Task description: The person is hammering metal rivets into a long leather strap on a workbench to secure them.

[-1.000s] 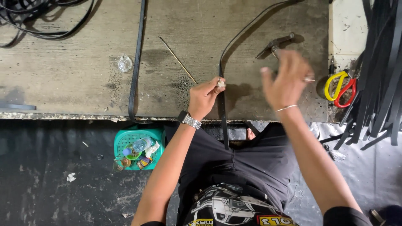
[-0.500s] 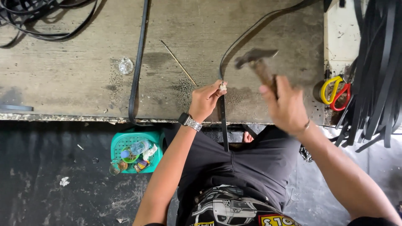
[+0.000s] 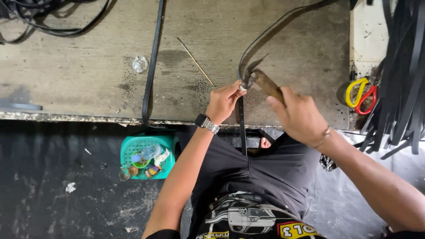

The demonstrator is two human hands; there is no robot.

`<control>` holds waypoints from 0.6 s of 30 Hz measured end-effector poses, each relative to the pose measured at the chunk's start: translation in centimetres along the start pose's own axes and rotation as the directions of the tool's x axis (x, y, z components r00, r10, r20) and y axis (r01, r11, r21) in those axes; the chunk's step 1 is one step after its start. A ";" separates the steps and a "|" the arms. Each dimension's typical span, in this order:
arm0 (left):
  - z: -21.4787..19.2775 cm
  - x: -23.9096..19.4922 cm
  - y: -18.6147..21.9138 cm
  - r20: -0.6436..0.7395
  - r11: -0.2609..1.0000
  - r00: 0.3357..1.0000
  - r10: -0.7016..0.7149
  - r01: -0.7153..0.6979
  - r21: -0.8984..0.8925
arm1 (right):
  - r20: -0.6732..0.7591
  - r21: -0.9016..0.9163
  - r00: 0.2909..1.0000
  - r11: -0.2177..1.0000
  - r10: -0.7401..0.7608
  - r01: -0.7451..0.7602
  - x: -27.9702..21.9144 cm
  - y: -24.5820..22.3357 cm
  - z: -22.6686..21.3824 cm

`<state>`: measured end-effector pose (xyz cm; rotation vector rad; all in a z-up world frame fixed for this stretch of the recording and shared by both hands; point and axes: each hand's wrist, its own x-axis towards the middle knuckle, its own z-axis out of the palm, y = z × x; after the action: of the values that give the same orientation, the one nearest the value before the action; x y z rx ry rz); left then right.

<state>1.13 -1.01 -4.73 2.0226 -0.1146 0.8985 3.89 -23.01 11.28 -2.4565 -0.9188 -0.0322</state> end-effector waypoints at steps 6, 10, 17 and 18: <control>-0.5 0.2 0.3 0.003 1.000 1.000 -0.016 0.016 -0.003 | -0.263 -0.270 0.965 0.960 0.002 -0.075 1.4 6.8 1.8; -1.2 0.6 1.2 -0.001 0.999 1.000 -0.026 0.026 -0.020 | -0.361 -0.602 0.932 0.773 -0.043 -0.198 2.7 14.3 5.4; -1.0 1.0 1.3 0.003 0.996 0.997 -0.075 0.075 -0.040 | -0.236 -0.496 0.914 0.850 -0.329 0.178 4.9 10.3 9.5; -1.1 0.9 1.4 0.012 0.995 0.996 -0.088 0.089 -0.049 | -0.206 -0.276 0.861 0.872 -0.465 0.405 5.2 9.0 10.5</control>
<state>0.61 -0.78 -2.76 1.9711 -0.0520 0.8222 11.87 -20.60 -0.90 -2.3019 -1.3917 -0.6445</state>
